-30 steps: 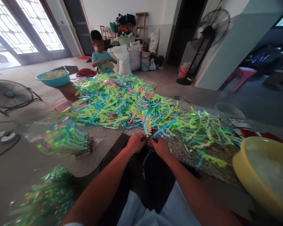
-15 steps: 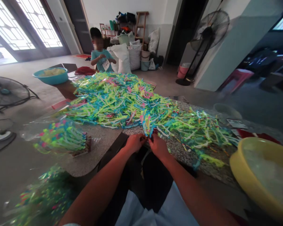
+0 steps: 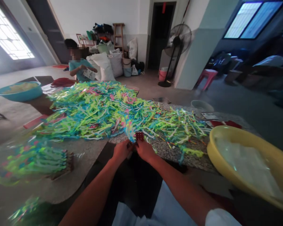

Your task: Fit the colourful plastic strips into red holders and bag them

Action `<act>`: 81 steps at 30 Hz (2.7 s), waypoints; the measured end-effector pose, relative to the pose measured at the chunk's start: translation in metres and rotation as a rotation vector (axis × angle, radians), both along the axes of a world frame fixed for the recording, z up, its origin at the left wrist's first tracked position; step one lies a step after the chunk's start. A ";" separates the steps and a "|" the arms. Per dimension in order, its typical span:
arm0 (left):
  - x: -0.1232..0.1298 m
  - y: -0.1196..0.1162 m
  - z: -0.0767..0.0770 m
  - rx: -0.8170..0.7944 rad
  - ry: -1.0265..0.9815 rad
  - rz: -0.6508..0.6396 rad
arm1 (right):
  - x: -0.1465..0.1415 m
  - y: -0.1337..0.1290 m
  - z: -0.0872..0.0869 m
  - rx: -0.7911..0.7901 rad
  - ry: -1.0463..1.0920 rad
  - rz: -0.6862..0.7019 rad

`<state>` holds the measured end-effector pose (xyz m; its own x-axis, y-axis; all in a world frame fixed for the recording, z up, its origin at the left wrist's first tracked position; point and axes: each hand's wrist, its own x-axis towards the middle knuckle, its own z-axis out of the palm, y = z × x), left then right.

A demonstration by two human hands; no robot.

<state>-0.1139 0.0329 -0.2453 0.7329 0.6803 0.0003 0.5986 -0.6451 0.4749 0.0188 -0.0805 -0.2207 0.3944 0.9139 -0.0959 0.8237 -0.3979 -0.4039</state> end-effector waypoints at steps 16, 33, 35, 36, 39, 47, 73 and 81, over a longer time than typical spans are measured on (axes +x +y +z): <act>-0.013 0.019 -0.003 0.053 0.145 0.169 | 0.113 -0.054 0.000 -0.101 -0.184 -0.337; -0.014 0.013 -0.002 -0.056 0.080 0.081 | 0.064 0.015 0.007 0.332 0.548 -0.329; -0.014 0.013 -0.002 -0.066 0.075 0.078 | 0.061 0.023 0.008 0.322 0.490 -0.320; -0.013 0.013 -0.002 -0.068 0.079 0.082 | 0.061 0.026 0.007 0.314 0.480 -0.307; -0.013 0.012 -0.002 -0.067 0.093 0.090 | 0.060 0.034 0.002 0.277 0.517 -0.234; -0.012 0.012 -0.001 -0.063 0.097 0.081 | 0.067 0.040 -0.008 0.280 0.570 -0.149; -0.012 0.009 0.005 -0.094 0.074 0.059 | 0.063 0.053 -0.002 0.061 0.024 0.041; -0.011 0.007 0.013 -0.126 0.059 0.058 | 0.052 0.054 0.005 -0.023 -0.099 0.101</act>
<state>-0.1252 0.0396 -0.2326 0.6887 0.7133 -0.1297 0.6623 -0.5462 0.5128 0.0710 -0.0261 -0.2157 0.3095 0.9473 -0.0822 0.8952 -0.3194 -0.3108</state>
